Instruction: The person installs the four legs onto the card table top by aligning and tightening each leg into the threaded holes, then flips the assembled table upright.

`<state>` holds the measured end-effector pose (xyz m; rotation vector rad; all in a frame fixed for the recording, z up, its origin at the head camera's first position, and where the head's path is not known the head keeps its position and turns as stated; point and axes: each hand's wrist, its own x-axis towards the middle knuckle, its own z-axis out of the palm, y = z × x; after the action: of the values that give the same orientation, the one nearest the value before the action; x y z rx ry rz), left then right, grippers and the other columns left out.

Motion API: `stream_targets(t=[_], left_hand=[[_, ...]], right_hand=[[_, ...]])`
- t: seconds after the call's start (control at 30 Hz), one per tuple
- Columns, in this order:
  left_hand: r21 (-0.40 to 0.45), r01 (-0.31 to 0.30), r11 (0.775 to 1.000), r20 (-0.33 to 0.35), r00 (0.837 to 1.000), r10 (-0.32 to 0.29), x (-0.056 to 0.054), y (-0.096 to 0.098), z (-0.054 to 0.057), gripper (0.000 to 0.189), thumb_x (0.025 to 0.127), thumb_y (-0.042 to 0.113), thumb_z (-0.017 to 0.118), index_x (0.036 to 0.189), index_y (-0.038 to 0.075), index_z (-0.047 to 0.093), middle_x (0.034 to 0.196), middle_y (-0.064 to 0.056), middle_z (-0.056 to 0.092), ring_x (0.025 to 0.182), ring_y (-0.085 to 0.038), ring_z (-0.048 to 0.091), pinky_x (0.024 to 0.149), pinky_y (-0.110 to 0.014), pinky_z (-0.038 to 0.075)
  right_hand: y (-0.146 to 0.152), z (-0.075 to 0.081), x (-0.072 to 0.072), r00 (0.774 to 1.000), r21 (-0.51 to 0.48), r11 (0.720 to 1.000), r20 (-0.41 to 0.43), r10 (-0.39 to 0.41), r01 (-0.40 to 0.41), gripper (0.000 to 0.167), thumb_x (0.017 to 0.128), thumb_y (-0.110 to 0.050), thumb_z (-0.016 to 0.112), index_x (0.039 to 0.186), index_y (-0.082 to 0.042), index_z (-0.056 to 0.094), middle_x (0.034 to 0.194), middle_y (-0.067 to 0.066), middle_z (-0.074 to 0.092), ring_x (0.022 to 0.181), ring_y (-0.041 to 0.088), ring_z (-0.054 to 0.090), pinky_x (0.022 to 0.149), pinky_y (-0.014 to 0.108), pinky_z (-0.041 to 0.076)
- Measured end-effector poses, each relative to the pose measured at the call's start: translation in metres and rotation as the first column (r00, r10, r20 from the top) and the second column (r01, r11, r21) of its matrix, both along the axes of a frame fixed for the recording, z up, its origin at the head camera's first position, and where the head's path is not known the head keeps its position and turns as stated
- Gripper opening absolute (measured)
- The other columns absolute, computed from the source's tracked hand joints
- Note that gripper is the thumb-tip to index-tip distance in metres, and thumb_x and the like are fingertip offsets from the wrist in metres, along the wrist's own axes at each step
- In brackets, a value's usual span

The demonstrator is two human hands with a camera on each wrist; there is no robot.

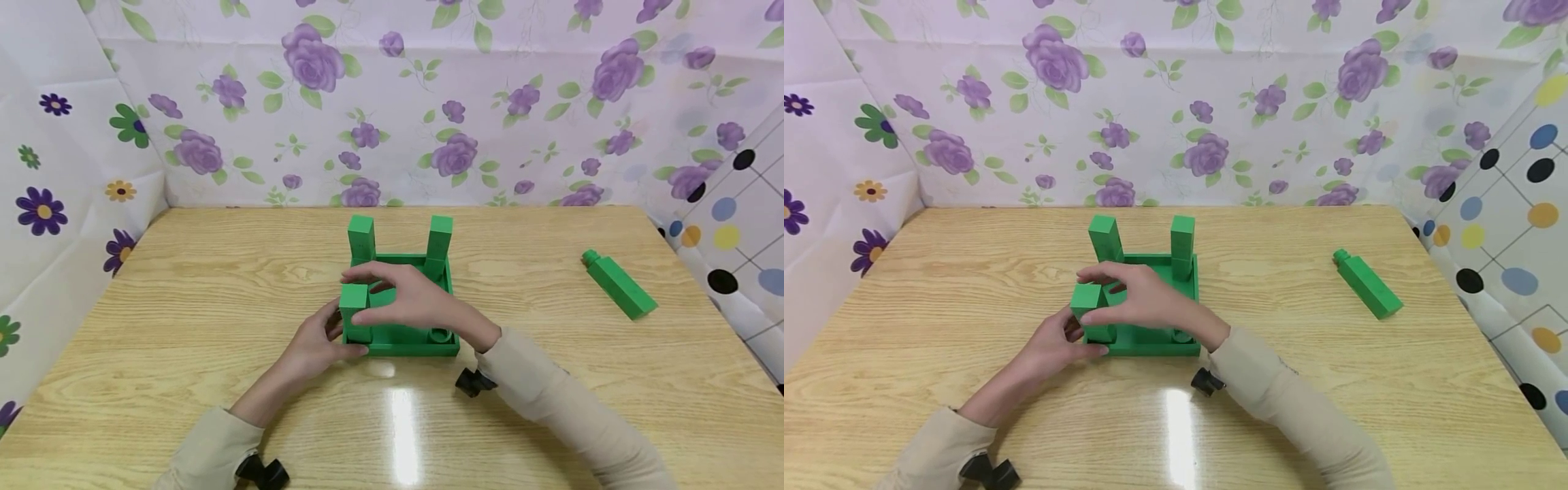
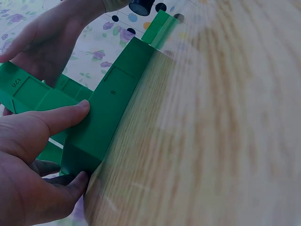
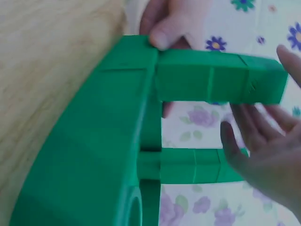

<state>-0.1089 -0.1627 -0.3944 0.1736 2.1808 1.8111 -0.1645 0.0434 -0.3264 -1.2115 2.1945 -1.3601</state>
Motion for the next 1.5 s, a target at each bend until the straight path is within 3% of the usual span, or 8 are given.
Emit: stream_targets(t=[0.17,0.33,0.57,0.87,1.0,1.2,1.33,1.5], left_hand=[[-0.008,0.003,1.0,-0.013,1.0,-0.003,0.0,0.0,-0.001,0.087,0.079,0.004,0.079,0.151,0.009,0.03,0.148,-0.013,0.039,0.135,-0.03,0.037,0.104,-0.041,0.04],[-0.019,-0.01,1.0,-0.001,1.0,0.01,0.0,0.0,-0.001,0.087,0.078,0.004,0.08,0.15,0.012,0.032,0.144,-0.01,0.044,0.134,-0.028,0.04,0.104,-0.04,0.04],[-0.038,-0.014,0.999,-0.013,1.0,0.014,0.0,0.001,0.0,0.084,0.077,0.005,0.081,0.148,0.013,0.037,0.142,-0.008,0.046,0.133,-0.028,0.041,0.105,-0.041,0.04],[-0.029,-0.014,0.999,0.008,1.0,0.014,0.001,0.001,0.0,0.087,0.078,0.006,0.081,0.15,0.015,0.033,0.149,-0.01,0.037,0.136,-0.03,0.037,0.104,-0.04,0.041],[-0.026,-0.011,1.0,0.007,1.0,0.011,0.001,0.0,0.001,0.089,0.079,0.006,0.08,0.151,0.016,0.031,0.147,-0.01,0.04,0.135,-0.029,0.037,0.105,-0.04,0.04],[-0.028,-0.01,1.0,-0.002,1.0,0.01,0.0,0.0,0.001,0.087,0.078,0.006,0.081,0.15,0.017,0.033,0.144,-0.008,0.043,0.135,-0.028,0.038,0.107,-0.042,0.037],[-0.023,-0.007,1.0,-0.004,1.0,0.007,0.0,0.0,0.0,0.086,0.078,0.007,0.081,0.15,0.018,0.035,0.143,-0.008,0.044,0.134,-0.028,0.039,0.106,-0.041,0.038],[-0.007,-0.003,1.0,0.001,1.0,0.003,0.001,-0.001,-0.001,0.086,0.079,0.005,0.08,0.15,0.018,0.034,0.145,-0.006,0.043,0.134,-0.027,0.039,0.104,-0.04,0.041]], right_hand=[[0.006,0.005,-0.01,0.981,-0.066,0.984,0.099,0.169,-0.163,0.055,0.092,-0.008,0.067,0.142,-0.001,0.046,0.14,0.007,0.051,0.124,0.014,0.051,0.102,0.032,0.043],[0.006,0.004,-0.012,0.978,-0.05,0.985,0.122,0.168,-0.163,0.049,0.093,-0.009,0.065,0.139,0.0,0.05,0.137,0.008,0.054,0.117,0.015,0.055,0.099,0.034,0.046],[0.003,0.001,-0.011,0.996,-0.014,0.997,0.044,0.076,-0.076,0.048,0.089,-0.014,0.072,0.134,-0.006,0.056,0.129,0.004,0.057,0.115,0.011,0.054,0.096,0.03,0.046],[-0.006,-0.001,-0.002,0.996,-0.032,0.997,-0.039,-0.078,0.077,0.033,0.081,-0.021,0.081,0.107,-0.011,0.063,0.1,-0.005,0.064,0.094,0.008,0.06,0.088,0.026,0.05],[-0.01,0.0,0.004,0.981,-0.031,0.986,-0.104,-0.164,0.161,0.03,0.079,-0.026,0.082,0.096,-0.013,0.061,0.092,-0.006,0.064,0.086,0.007,0.061,0.081,0.025,0.052],[-0.015,-0.002,0.01,0.937,-0.059,0.968,-0.243,-0.253,0.246,0.032,0.077,-0.026,0.084,0.088,-0.012,0.058,0.082,-0.005,0.061,0.075,0.007,0.058,0.069,0.022,0.051],[-0.017,-0.003,0.013,0.917,-0.07,0.959,-0.284,-0.282,0.273,0.033,0.076,-0.026,0.085,0.088,-0.011,0.058,0.081,-0.005,0.06,0.073,0.009,0.057,0.066,0.022,0.05],[-0.019,-0.003,0.015,0.911,-0.044,0.958,-0.301,-0.282,0.282,0.033,0.077,-0.028,0.084,0.093,-0.008,0.062,0.08,-0.004,0.059,0.072,0.011,0.056,0.065,0.021,0.049]])
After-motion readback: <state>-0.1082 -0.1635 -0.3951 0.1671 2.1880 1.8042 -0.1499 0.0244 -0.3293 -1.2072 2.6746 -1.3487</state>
